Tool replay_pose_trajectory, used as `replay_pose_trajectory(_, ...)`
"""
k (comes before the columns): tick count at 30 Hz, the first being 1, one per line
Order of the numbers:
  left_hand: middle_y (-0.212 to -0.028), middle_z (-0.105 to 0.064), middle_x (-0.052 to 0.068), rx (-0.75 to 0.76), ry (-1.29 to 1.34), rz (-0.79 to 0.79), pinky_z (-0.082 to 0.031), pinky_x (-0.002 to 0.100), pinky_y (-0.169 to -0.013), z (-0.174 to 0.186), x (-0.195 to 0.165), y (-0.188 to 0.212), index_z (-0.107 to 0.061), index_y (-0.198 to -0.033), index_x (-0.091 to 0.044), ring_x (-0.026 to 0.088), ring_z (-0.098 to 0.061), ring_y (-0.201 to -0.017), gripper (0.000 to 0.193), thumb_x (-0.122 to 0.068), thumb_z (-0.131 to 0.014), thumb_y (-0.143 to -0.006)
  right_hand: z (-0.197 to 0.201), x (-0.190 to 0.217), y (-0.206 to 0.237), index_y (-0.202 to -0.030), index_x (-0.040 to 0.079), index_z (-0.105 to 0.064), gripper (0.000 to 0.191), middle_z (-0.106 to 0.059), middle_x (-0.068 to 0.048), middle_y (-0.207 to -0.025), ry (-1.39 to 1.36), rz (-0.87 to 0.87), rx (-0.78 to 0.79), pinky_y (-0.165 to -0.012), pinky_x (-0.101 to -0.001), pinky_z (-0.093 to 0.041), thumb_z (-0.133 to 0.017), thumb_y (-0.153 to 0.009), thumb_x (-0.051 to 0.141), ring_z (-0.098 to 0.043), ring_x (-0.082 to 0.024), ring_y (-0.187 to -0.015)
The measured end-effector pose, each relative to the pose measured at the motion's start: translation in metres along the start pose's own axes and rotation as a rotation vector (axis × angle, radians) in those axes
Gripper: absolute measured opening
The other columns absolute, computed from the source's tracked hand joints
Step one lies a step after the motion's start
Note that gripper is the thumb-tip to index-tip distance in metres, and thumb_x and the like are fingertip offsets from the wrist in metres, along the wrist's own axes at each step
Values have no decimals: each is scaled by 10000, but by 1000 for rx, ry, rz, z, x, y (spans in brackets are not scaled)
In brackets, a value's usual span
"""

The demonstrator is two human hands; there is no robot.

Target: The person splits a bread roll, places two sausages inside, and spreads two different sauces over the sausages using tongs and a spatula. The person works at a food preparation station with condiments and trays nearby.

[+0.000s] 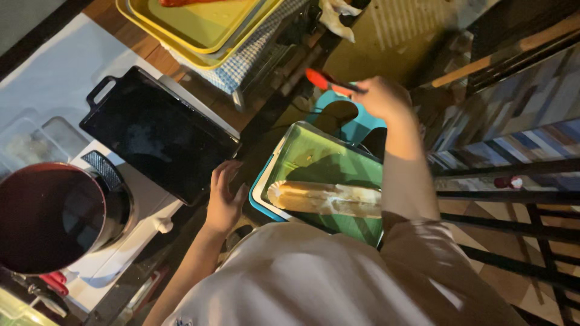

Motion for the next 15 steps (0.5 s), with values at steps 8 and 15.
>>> replay_pose_trajectory(8, -1425, -474, 161, 43, -49, 27, -410, 407, -1173, 2, 7, 8, -537, -1385, -40, 318, -497, -1394, 562, 62, -682, -852, -6, 11, 8, -1283, 102, -713, 469, -743, -179, -1121, -241, 140, -180, -868, -403, -532, -743, -921, 398, -709, -328, -1014)
replay_pose_trajectory(15, -1326, -531, 169, 154, -103, 212, -497, 403, -1042, -16, 72, 9, -547, -1403, -96, 311, -567, -1221, 532, -68, -722, -901, -34, -123, 103, -1230, 119, -678, 391, -647, -67, -816, -705, -389, -366, -585, -377, -450, -665, -1011, 442, -577, -172, -659)
Point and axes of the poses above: each hand's wrist, its own y-axis away from the middle knuckle, its own z-axis out of the back of the hand, x = y × z, the point moved 5 cm from there along -y, towards the middle knuckle
